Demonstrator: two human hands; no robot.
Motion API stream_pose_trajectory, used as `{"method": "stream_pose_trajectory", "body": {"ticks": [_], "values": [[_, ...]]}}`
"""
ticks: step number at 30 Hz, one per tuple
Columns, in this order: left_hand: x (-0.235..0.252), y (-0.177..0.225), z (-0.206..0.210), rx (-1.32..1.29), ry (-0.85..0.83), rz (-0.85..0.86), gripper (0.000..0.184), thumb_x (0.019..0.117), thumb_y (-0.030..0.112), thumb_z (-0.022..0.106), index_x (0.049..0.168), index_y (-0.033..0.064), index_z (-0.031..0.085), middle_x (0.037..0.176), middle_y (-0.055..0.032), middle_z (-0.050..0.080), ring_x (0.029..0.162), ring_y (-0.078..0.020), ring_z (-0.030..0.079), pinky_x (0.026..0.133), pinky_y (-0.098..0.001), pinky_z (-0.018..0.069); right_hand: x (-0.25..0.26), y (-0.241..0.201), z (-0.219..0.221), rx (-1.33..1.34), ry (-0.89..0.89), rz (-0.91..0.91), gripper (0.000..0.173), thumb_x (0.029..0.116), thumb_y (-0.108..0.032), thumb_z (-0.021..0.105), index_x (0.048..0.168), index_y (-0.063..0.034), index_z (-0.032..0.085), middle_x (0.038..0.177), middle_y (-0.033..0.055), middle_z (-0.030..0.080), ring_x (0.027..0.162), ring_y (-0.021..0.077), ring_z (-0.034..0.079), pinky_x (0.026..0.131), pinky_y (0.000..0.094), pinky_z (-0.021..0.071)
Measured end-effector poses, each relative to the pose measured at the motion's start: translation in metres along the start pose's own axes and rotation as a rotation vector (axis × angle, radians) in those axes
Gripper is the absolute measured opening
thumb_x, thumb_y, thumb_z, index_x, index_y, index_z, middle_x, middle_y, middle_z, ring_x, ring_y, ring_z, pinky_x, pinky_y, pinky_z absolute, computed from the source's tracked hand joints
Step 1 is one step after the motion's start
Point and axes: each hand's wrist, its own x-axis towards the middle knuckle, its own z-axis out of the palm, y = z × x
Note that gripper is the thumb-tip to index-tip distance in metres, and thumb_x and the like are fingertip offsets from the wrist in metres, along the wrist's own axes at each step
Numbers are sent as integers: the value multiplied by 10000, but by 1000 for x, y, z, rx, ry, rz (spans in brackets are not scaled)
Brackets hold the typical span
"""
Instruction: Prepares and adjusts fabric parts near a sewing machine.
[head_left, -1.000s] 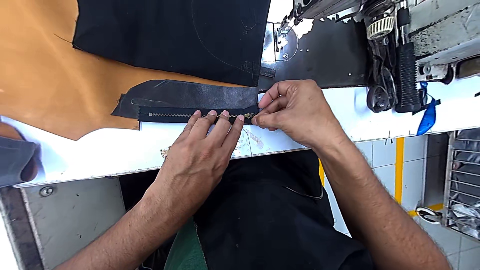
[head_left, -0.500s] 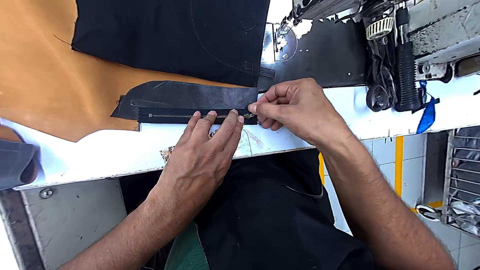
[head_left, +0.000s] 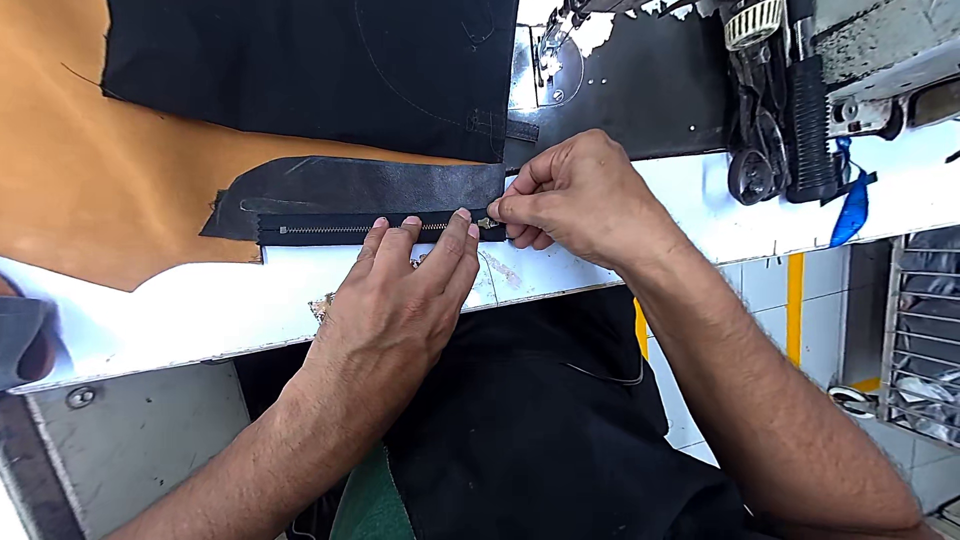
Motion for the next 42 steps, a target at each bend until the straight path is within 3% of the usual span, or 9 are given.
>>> {"method": "stream_pose_trajectory", "body": {"ticks": [11, 15, 18, 21, 23, 27, 32, 36, 42], "values": [[0, 0, -1, 4, 2, -7, 501, 1037, -15, 400, 1531, 39, 467, 1610, -134, 434, 1321, -415, 566, 1064, -563, 473, -2, 2, 3, 9, 51, 28, 184, 870, -238, 834, 799, -94, 744, 666, 5, 734, 557, 106, 708, 549, 289, 629], [1, 0, -2, 17, 1, -1, 492, 1043, -6, 390, 1524, 43, 479, 1608, -130, 439, 1319, -411, 569, 1060, -558, 479, -4, 8, -9, 149, 51, 122, 312, 807, -166, 897, 927, -17, 651, 703, 84, 734, 567, 188, 731, 527, 328, 645], [1, 0, -1, 2, 5, -9, 492, 1046, -3, 375, 1525, 43, 477, 1607, -131, 439, 1317, -417, 571, 1063, -571, 478, -8, 12, -13, 302, 57, 94, 281, 880, -75, 811, 1045, -1, 596, 740, 100, 722, 593, 193, 735, 538, 317, 644], [0, 1, -1, -15, 8, -11, 480, 1042, -2, 394, 1509, 39, 497, 1602, -131, 448, 1310, -414, 579, 1062, -568, 483, -9, 11, -5, 267, 115, 28, 313, 882, -193, 834, 1036, -29, 617, 762, 74, 741, 589, 179, 733, 511, 316, 636], [1, 1, -2, -28, 0, -18, 492, 1032, -6, 423, 1517, 38, 491, 1609, -129, 438, 1316, -406, 577, 1070, -563, 481, -6, 9, 1, 109, 171, 10, 380, 799, -280, 909, 989, -68, 657, 731, 41, 722, 565, 167, 713, 506, 337, 634], [-1, 4, 0, -77, 26, -30, 480, 1031, 14, 429, 1506, 30, 498, 1605, -135, 441, 1313, -414, 572, 1077, -582, 470, -7, 11, 2, 10, 167, -9, 377, 772, -253, 928, 958, -76, 651, 729, 52, 708, 554, 184, 709, 512, 372, 645], [-22, -12, 3, -423, 328, -154, 337, 1021, 47, 501, 1311, 48, 673, 1396, -120, 647, 1332, -289, 594, 1163, -463, 449, -23, -1, 7, -100, 290, -296, 167, 934, -232, 759, 1032, -136, 663, 847, -10, 709, 656, 126, 699, 535, 324, 610], [-64, -49, 9, -461, 605, -443, 225, 1019, 86, 594, 1185, 49, 740, 1243, -98, 722, 1243, -243, 645, 1081, -392, 517, -29, -29, 50, -207, 240, -678, 162, 939, -194, 736, 1070, -99, 731, 1018, 11, 710, 882, 89, 709, 765, 289, 634], [-88, -103, 30, -389, 593, -407, 239, 999, 234, 669, 1157, 82, 765, 1224, -88, 730, 1200, -267, 647, 1013, -426, 509, 10, -62, 110, -372, 182, -959, 267, 932, -225, 756, 1159, -84, 757, 1142, 80, 721, 1108, 233, 662, 935, 361, 549]]}}
